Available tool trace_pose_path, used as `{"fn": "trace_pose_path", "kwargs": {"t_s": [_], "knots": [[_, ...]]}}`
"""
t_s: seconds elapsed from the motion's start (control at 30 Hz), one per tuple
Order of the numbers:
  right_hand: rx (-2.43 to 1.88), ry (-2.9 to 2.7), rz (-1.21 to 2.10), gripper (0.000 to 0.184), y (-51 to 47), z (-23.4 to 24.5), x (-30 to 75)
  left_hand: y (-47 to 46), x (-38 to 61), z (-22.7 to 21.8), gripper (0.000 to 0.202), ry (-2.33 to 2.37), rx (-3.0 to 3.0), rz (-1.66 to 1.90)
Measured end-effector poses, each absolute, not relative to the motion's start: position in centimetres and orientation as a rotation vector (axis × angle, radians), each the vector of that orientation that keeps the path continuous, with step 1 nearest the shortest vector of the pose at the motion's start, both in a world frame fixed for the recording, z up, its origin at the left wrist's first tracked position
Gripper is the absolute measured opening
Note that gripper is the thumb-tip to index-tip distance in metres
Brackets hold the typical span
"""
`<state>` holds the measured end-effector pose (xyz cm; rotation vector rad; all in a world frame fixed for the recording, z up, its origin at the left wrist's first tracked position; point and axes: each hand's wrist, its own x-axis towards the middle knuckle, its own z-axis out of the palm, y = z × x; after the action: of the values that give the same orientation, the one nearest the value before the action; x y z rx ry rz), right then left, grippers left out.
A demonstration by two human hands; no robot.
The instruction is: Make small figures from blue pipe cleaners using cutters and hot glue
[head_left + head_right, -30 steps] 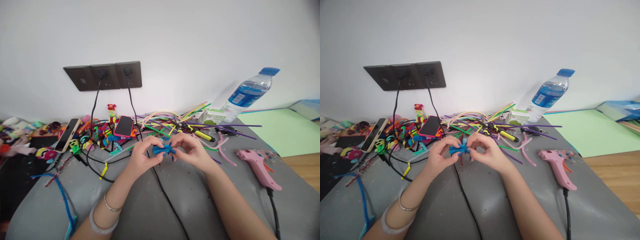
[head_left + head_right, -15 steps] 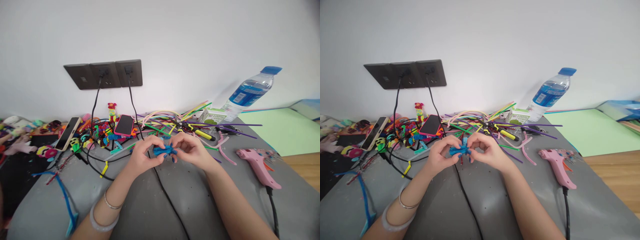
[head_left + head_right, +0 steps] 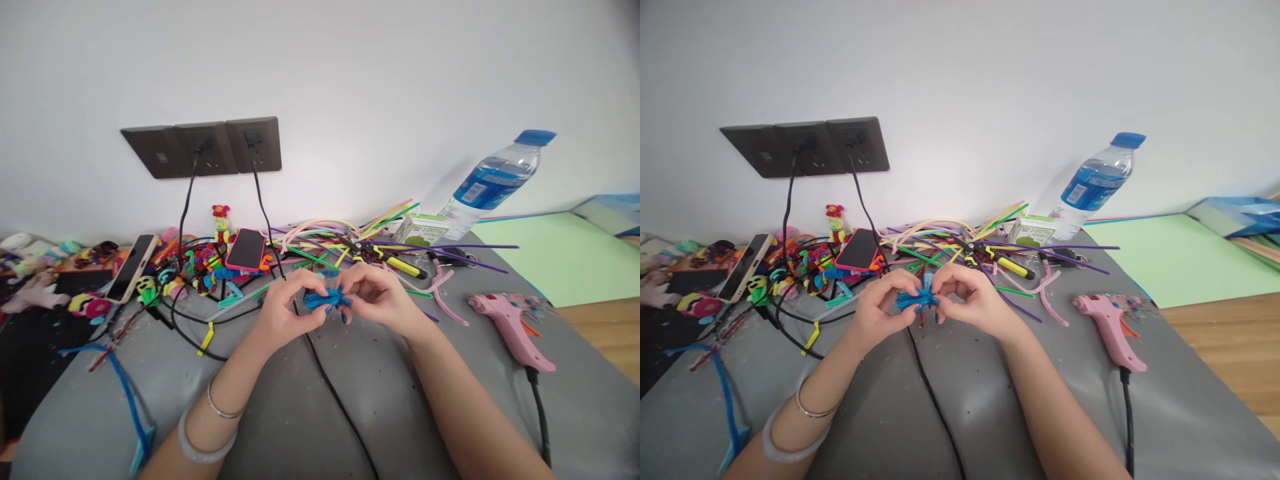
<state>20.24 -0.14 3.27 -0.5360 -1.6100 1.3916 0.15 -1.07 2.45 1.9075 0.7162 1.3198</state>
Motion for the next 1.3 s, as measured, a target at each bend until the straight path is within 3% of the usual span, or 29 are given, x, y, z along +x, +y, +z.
{"fn": "trace_pose_path", "kwargs": {"t_s": [0.3, 0.5, 0.73, 1.3], "knots": [[-0.537, -1.608, 1.361, 0.01, 0.07, 2.93, 20.29, -1.0, 0.24, 2.29, 0.01, 0.74, 1.909, 1.337], [-0.542, -1.591, 1.273, 0.011, 0.21, 3.04, 20.29, -1.2, 0.43, 2.15, 0.03, 0.816, 1.95, 1.376], [-0.534, -1.59, 1.242, 0.009, 0.3, 3.01, 20.29, -1.08, 0.03, 2.33, 0.016, 0.879, 2.081, 1.353], [-0.554, -1.586, 1.243, 0.012, 0.23, 3.08, 20.18, -1.34, 0.18, 2.48, 0.018, 0.904, 2.099, 1.374]]}}
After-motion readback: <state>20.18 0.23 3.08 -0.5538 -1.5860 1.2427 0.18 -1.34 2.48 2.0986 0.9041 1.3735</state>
